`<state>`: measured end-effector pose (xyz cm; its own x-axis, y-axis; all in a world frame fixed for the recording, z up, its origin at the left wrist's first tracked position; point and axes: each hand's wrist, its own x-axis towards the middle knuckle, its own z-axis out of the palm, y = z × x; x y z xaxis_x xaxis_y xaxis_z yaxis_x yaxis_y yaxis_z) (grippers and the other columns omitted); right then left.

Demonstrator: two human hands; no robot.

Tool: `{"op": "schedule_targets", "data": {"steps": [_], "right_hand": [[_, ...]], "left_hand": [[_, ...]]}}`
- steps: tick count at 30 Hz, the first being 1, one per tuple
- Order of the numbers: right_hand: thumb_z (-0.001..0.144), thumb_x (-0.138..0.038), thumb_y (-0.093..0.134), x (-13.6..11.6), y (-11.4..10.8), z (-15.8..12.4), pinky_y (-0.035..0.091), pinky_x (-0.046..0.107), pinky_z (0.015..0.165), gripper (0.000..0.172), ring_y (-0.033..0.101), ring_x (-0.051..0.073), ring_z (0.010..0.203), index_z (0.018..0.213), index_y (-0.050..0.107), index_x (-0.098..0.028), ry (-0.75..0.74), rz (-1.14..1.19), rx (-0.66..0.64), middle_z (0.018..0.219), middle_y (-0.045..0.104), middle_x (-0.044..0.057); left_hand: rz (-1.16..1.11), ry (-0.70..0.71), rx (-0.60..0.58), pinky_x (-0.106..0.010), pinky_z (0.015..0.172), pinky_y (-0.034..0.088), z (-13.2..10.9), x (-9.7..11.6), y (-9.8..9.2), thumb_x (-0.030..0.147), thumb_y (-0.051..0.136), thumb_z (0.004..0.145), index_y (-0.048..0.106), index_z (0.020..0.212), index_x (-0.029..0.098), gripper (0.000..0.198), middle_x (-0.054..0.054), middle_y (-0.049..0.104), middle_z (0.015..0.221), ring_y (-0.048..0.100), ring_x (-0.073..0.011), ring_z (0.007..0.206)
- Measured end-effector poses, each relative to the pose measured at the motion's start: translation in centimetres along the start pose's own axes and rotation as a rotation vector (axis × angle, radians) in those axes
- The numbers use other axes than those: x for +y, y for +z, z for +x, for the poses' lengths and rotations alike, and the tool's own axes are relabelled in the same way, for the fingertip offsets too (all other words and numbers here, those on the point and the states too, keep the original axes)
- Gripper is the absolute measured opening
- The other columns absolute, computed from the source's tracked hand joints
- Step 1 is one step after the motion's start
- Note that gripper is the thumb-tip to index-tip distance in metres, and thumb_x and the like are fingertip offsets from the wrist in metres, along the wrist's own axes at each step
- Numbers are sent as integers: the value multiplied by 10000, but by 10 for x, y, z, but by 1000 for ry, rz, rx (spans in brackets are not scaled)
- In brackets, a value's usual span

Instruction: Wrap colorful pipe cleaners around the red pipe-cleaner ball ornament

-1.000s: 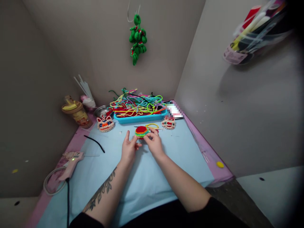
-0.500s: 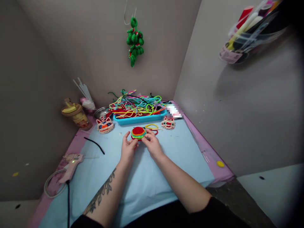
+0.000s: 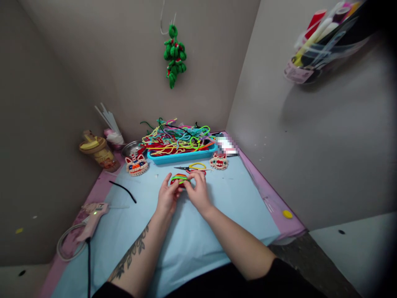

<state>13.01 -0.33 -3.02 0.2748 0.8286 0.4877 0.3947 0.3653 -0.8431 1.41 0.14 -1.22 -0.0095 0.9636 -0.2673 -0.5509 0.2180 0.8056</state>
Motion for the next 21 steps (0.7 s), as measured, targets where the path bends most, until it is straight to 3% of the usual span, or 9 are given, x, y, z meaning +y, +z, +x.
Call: {"op": "schedule_targets", "data": {"steps": [3, 6, 11, 15, 18, 21], "right_hand": [[816, -187, 564, -6, -3, -3, 432, 399, 914, 113, 500, 222, 982, 861, 653, -238, -148, -133, -56, 954, 494, 61], [809, -175, 580, -5, -3, -4, 441, 405, 905, 98, 491, 229, 976, 819, 660, -231, -179, -185, -95, 964, 488, 66], [781, -196, 619, -1, -2, -1, 435, 425, 929, 68, 488, 244, 1017, 845, 627, -217, -142, -175, -87, 990, 501, 74], [772, -156, 586, -3, -3, -1, 421, 428, 945, 83, 493, 239, 1022, 813, 624, -217, -146, -158, -92, 980, 499, 70], [752, -155, 593, -4, -4, 0, 422, 405, 939, 77, 512, 225, 1005, 725, 619, -223, -117, -84, -111, 974, 499, 56], [724, -212, 627, -1, -5, 5, 450, 351, 854, 58, 534, 211, 977, 676, 596, -219, 16, 81, -94, 939, 515, 39]], "left_hand": [[-13, 11, 14, -161, 447, 406, 0, -1, 0, 209, 802, 622, 372, 1325, 159, 826, -38, 681, 793, 597, -94, 534], [-9, 52, 3, -152, 456, 393, 1, -3, -2, 237, 816, 612, 350, 1346, 145, 874, -59, 701, 819, 586, -82, 539], [68, 87, -38, -140, 430, 334, 1, -5, -2, 272, 822, 609, 227, 1451, 153, 1037, -59, 716, 795, 544, -63, 493], [183, 117, -65, -145, 399, 295, -4, -4, 1, 327, 796, 637, 105, 1494, 151, 1115, 25, 642, 558, 520, -83, 425], [221, 152, -87, -153, 420, 320, -7, -1, 3, 314, 787, 647, 115, 1495, 159, 1093, 52, 608, 510, 520, -85, 414], [194, 198, -66, -161, 466, 359, -6, 2, 2, 286, 797, 633, 205, 1476, 163, 1038, 9, 669, 603, 545, -82, 454]]}}
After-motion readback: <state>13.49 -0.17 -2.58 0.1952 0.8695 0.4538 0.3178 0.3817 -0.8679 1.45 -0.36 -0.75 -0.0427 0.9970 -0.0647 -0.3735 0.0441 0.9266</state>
